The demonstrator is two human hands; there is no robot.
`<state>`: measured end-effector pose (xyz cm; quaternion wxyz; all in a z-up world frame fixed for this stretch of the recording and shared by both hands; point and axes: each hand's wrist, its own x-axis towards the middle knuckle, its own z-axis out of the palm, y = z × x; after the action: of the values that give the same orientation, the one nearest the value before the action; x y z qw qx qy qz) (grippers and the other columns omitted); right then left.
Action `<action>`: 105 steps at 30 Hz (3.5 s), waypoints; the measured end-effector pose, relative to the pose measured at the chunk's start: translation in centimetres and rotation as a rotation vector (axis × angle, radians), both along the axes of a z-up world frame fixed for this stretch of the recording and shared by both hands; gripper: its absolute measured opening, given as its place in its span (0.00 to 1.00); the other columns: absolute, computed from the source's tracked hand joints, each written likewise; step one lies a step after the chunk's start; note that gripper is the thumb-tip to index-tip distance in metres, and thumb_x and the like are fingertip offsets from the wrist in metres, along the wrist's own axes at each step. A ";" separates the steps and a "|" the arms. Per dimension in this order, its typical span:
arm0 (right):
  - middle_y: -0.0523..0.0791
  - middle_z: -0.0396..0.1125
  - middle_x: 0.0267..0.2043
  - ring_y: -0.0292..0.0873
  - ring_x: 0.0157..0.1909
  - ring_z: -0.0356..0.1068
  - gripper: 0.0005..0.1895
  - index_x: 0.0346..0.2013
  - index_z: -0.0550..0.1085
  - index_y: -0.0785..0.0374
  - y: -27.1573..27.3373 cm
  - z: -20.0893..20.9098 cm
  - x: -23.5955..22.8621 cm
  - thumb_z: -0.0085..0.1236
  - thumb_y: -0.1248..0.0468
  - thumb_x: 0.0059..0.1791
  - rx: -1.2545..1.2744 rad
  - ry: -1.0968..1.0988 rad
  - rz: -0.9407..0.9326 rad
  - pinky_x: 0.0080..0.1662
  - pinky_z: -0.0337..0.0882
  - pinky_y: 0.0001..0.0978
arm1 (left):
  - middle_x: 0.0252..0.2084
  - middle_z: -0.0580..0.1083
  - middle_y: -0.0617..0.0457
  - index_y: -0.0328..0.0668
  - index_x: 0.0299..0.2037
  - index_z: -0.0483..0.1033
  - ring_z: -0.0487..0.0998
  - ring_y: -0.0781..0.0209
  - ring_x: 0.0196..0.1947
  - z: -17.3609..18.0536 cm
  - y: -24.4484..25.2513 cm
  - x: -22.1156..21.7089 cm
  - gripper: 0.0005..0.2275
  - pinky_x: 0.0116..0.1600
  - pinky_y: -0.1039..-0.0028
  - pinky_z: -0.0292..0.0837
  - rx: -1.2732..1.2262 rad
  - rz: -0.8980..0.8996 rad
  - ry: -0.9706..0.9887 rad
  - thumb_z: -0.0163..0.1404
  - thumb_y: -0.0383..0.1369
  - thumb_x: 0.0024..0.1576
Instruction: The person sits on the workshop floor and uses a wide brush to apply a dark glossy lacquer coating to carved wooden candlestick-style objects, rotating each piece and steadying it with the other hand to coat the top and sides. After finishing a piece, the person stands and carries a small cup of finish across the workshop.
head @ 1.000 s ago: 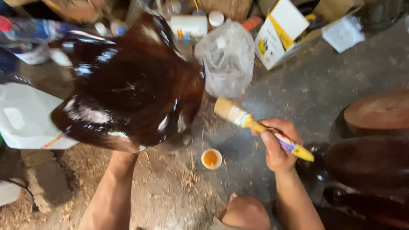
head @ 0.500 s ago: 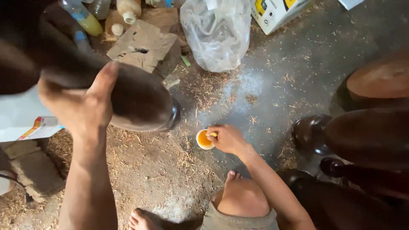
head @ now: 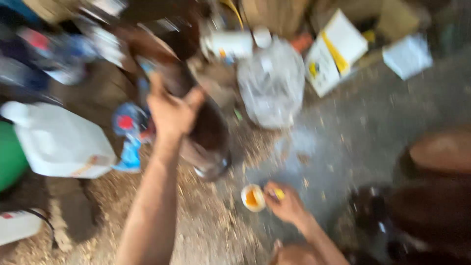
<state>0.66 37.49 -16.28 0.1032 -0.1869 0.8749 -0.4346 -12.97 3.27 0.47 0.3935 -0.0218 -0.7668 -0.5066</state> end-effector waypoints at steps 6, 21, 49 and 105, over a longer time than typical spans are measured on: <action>0.42 0.70 0.20 0.34 0.23 0.67 0.01 0.29 0.75 0.61 1.4 -3.8 -0.2 0.60 0.68 0.45 -0.041 -0.104 -0.174 0.28 0.68 0.31 | 0.46 0.78 0.46 0.34 0.51 0.70 0.76 0.61 0.47 2.2 0.0 0.3 0.24 0.56 0.68 0.73 0.292 -0.252 -0.166 0.64 0.33 0.47; 0.41 0.72 0.19 0.32 0.21 0.67 0.04 0.32 0.79 0.60 1.4 -2.2 0.5 0.60 0.63 0.49 0.034 -0.484 -0.293 0.26 0.65 0.28 | 0.48 0.80 0.41 0.41 0.61 0.68 0.81 0.46 0.49 3.4 2.3 1.1 0.33 0.52 0.61 0.74 0.124 -0.175 -0.383 0.67 0.37 0.43; 0.43 0.65 0.17 0.33 0.16 0.62 0.09 0.26 0.71 0.64 -4.9 41.0 -12.7 0.62 0.66 0.47 -0.515 -0.171 -0.107 0.18 0.58 0.25 | 0.39 0.80 0.46 0.34 0.53 0.68 0.83 0.53 0.37 -2.0 4.0 7.8 0.37 0.46 0.66 0.80 0.274 -0.165 -0.320 0.71 0.33 0.30; 0.43 0.73 0.24 0.35 0.23 0.72 0.11 0.32 0.75 0.61 -16.2 43.7 1.9 0.69 0.71 0.40 0.008 0.823 0.206 0.26 0.70 0.26 | 0.48 0.75 0.37 0.31 0.55 0.68 0.76 0.39 0.51 1.1 3.1 7.5 0.31 0.60 0.55 0.65 -0.098 -0.068 -0.063 0.58 0.32 0.38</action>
<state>2.61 21.29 27.38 -0.2112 -0.4310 0.8215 -0.3079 -5.44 6.40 1.58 0.3502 -0.0512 -0.8015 -0.4820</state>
